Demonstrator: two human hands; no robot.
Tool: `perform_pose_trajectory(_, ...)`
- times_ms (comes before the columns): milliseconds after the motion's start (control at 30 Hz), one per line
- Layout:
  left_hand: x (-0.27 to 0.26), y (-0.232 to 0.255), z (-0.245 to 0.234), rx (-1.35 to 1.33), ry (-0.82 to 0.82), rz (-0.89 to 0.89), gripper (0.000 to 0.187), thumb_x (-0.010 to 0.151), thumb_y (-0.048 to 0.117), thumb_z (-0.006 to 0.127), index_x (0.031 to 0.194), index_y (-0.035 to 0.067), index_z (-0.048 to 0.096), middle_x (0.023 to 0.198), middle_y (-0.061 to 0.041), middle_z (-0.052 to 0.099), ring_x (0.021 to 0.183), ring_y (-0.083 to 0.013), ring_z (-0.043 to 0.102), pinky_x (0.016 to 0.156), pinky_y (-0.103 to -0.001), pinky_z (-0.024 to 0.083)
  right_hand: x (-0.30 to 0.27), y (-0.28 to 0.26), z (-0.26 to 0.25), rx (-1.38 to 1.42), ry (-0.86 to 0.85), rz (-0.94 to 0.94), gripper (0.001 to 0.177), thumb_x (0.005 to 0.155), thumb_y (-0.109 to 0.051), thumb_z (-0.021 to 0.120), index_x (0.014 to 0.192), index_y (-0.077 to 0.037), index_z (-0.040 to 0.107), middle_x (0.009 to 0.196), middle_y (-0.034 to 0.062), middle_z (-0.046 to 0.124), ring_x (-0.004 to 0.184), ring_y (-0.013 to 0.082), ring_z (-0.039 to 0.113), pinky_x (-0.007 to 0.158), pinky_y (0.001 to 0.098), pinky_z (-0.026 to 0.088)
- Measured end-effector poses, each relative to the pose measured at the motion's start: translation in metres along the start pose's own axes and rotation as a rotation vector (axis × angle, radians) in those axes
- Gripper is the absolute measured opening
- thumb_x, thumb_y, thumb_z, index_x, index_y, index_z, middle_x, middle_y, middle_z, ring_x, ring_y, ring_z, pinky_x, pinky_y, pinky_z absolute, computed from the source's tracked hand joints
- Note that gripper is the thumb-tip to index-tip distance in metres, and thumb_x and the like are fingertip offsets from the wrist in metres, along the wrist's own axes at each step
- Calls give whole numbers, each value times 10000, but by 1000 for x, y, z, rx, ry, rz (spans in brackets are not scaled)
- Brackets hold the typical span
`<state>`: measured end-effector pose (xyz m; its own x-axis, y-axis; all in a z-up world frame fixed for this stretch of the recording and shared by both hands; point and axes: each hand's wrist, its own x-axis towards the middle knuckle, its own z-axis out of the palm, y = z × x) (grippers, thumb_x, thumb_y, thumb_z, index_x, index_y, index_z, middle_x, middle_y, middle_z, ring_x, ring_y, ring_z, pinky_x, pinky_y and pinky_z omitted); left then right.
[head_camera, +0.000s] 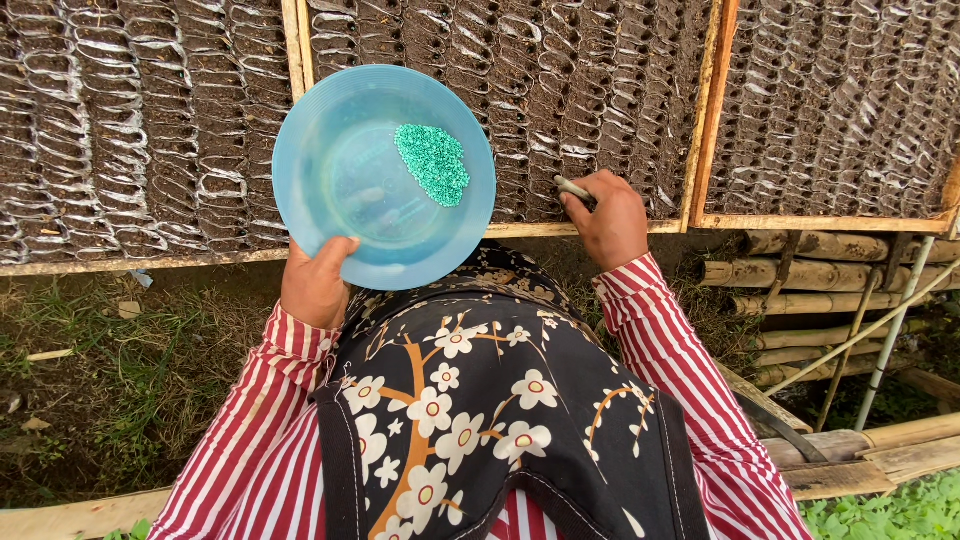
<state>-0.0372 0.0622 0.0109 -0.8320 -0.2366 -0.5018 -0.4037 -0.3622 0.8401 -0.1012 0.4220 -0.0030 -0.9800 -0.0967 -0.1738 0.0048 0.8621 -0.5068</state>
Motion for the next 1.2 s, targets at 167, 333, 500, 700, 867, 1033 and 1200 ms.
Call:
perform_pose_trajectory(167, 6, -9, -7, 10, -21, -16, 563, 798, -77, 608, 1312, 93, 451, 1103, -94, 587, 977, -187, 549, 921, -410, 511, 6, 6, 4, 30, 43, 18, 119, 900, -159, 739, 1007, -108, 750, 933, 49, 689, 921, 302, 659, 839, 414, 517)
perform_pose_trajectory(333, 6, -3, -2, 34, -36, -13, 548, 805, -74, 603, 1307, 79, 443, 1113, -105, 580, 986, -199, 536, 926, -434, 501, 13, 2, 3, 68, 43, 11, 120, 914, -131, 717, 1028, -113, 751, 944, 46, 688, 936, 299, 658, 842, 406, 520)
perform_pose_trajectory(500, 9, -6, -5, 190, -173, 31, 494, 841, -40, 559, 1306, 58, 422, 1153, -145, 551, 1055, -238, 500, 989, -501, 447, 16, -12, -7, 214, 42, 28, 88, 950, -178, 726, 1026, -146, 757, 915, 42, 688, 871, 255, 654, 793, 376, 503)
perform_pose_trajectory(700, 10, -11, 7, 309, -296, 63, 531, 849, -16, 518, 1364, 10, 394, 1217, -188, 516, 1135, -311, 510, 1042, -536, 400, 22, -88, -32, 719, -199, 198, 274, 897, -128, 711, 1144, -21, 661, 894, 90, 660, 695, 119, 503, 616, 243, 441)
perform_pose_trajectory(867, 2, 3, 25, 347, -323, 64, 448, 857, -3, 529, 1295, 1, 435, 1159, -164, 522, 1113, -265, 473, 1007, -509, 395, 26, -102, -21, 590, -227, 163, 536, 846, -229, 792, 1210, 54, 519, 886, 157, 575, 768, 224, 524, 677, 352, 455)
perform_pose_trajectory(1033, -1, -4, 28, 322, -304, 84, 439, 864, -6, 526, 1294, -14, 438, 1185, -155, 519, 1140, -248, 443, 1008, -505, 377, 25, -90, -10, 603, -139, 150, 518, 862, -223, 780, 1197, 51, 496, 913, 190, 609, 775, 263, 576, 715, 420, 508)
perform_pose_trajectory(1200, 3, -10, 21, 300, -280, 50, 452, 869, 11, 548, 1310, 10, 446, 1182, -137, 538, 1085, -225, 469, 980, -494, 394, 20, -82, -13, 812, -134, 203, 453, 866, -191, 783, 1180, 22, 535, 900, 73, 599, 699, 84, 464, 597, 207, 413)
